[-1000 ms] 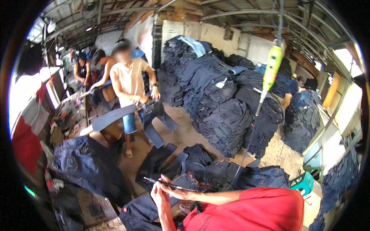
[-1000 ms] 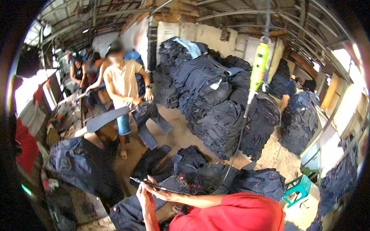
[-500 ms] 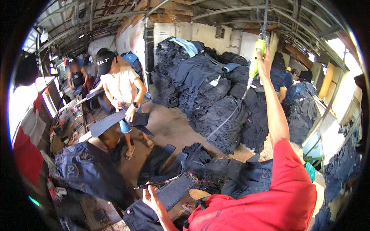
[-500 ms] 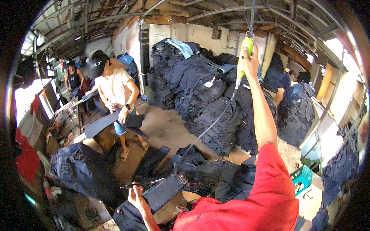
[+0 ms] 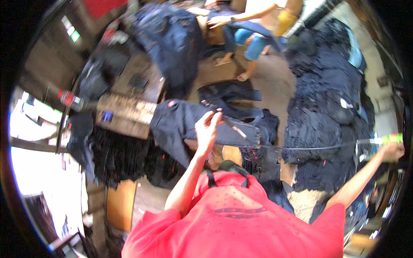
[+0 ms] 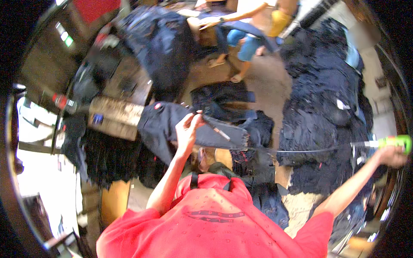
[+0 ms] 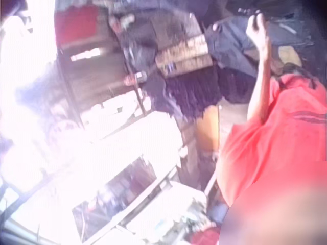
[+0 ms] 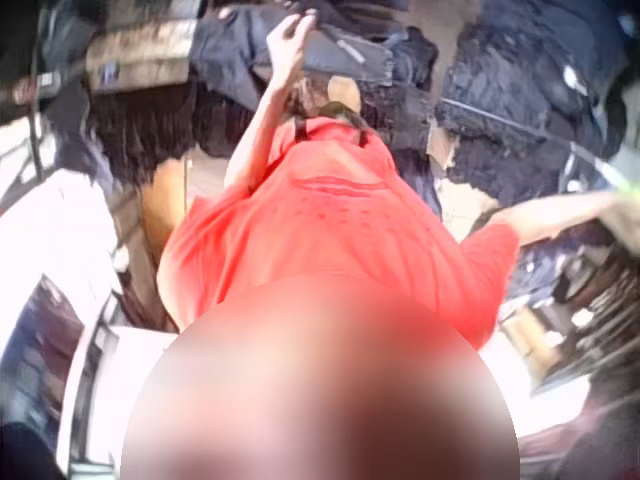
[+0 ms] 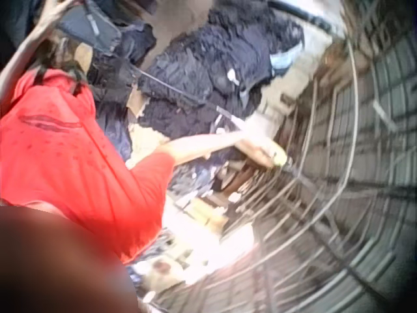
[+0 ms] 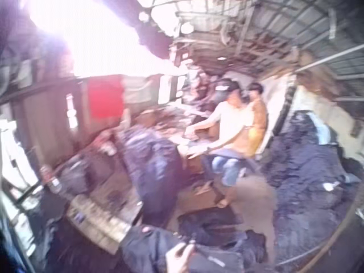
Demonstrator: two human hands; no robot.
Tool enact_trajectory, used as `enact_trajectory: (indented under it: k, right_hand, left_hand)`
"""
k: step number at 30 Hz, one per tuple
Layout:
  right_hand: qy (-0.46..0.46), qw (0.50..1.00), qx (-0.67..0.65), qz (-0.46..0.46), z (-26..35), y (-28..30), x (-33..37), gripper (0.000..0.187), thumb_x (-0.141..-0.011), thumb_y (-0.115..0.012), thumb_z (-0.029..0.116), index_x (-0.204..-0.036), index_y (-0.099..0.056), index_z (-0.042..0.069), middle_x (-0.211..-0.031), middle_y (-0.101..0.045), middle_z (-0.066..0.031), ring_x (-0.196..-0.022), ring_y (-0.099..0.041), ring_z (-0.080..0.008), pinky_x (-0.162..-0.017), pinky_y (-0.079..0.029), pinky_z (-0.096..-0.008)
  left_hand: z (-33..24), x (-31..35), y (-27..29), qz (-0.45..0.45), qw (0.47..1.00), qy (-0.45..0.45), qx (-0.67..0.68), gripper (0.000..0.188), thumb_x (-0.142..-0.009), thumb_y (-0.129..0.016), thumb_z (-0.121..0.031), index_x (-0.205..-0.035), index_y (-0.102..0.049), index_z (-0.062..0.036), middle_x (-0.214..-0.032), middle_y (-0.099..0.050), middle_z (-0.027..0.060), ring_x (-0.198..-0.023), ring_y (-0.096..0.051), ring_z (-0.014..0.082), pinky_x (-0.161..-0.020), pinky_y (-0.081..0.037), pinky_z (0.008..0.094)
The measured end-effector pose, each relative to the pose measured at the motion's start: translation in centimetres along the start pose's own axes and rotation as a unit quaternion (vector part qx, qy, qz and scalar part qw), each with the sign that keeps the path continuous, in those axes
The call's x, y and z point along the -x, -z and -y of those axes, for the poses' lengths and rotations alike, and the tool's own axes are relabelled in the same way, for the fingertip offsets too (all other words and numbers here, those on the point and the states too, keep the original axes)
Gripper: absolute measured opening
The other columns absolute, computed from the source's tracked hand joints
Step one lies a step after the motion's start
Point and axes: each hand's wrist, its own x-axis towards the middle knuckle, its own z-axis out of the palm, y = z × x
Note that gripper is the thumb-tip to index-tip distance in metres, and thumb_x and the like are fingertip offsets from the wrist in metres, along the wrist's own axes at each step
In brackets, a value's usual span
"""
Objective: The person uses a handheld electric thread trimmer to remove loose threads and fabric pills from black cargo pants. They repeatedly trim the waistband, pockets, and leg seams, then place the finished pants on a pile.
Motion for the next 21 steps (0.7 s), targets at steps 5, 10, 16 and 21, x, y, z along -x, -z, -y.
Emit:
enact_trajectory:
  k: [5,10,16,21]
  right_hand:
    - [0.106,0.931,-0.335,0.094,16.1,3.1,16.2,0.056,-0.108,-0.071,0.035,-0.152,-0.06,0.002,-0.145,-0.068,-0.0136,-0.13,-0.064,-0.0323,-0.114,-0.048,-0.0461]
    - [0.164,0.619,-0.517,0.568,31.8,4.8,41.6,0.061,-0.107,-0.074,0.031,-0.158,-0.054,0.004,-0.155,-0.061,-0.0205,-0.146,-0.057,-0.038,-0.121,-0.043,-0.0489]
    - [0.057,0.6,-0.563,0.566,34.3,3.7,55.6,0.033,-0.111,-0.063,0.013,-0.141,-0.067,-0.001,-0.116,-0.071,-0.0232,-0.104,-0.067,-0.0446,-0.092,-0.053,-0.0514]
    - [0.166,0.675,-0.485,0.531,30.8,3.1,60.6,0.032,-0.107,-0.068,0.023,-0.136,-0.074,0.011,-0.124,-0.068,-0.011,-0.115,-0.062,-0.0352,-0.1,-0.048,-0.0524]
  left_hand:
    - [1.4,0.5,-1.5,-0.037,0.999,-0.007,0.035,0.02,-0.104,-0.077,-0.009,-0.119,-0.078,0.0046,-0.119,-0.082,0.0095,-0.097,-0.075,0.0135,-0.09,-0.063,0.0304]
    - [1.6,0.5,-3.6,-0.053,0.997,-0.042,0.027,0.022,-0.102,-0.079,-0.014,-0.116,-0.078,0.0022,-0.111,-0.081,0.0073,-0.097,-0.071,0.0111,-0.088,-0.059,0.0317]
    - [2.4,5.9,-1.0,-0.199,0.973,-0.052,-0.108,0.059,-0.097,-0.084,-0.014,-0.152,-0.064,-0.0052,-0.137,-0.075,0.0137,-0.118,-0.074,0.019,-0.099,-0.063,0.0362]
    - [7.8,23.3,6.9,-0.344,0.912,0.025,-0.221,0.047,-0.099,-0.082,-0.016,-0.143,-0.07,-0.0059,-0.128,-0.079,0.014,-0.113,-0.076,0.0206,-0.1,-0.062,0.0355]
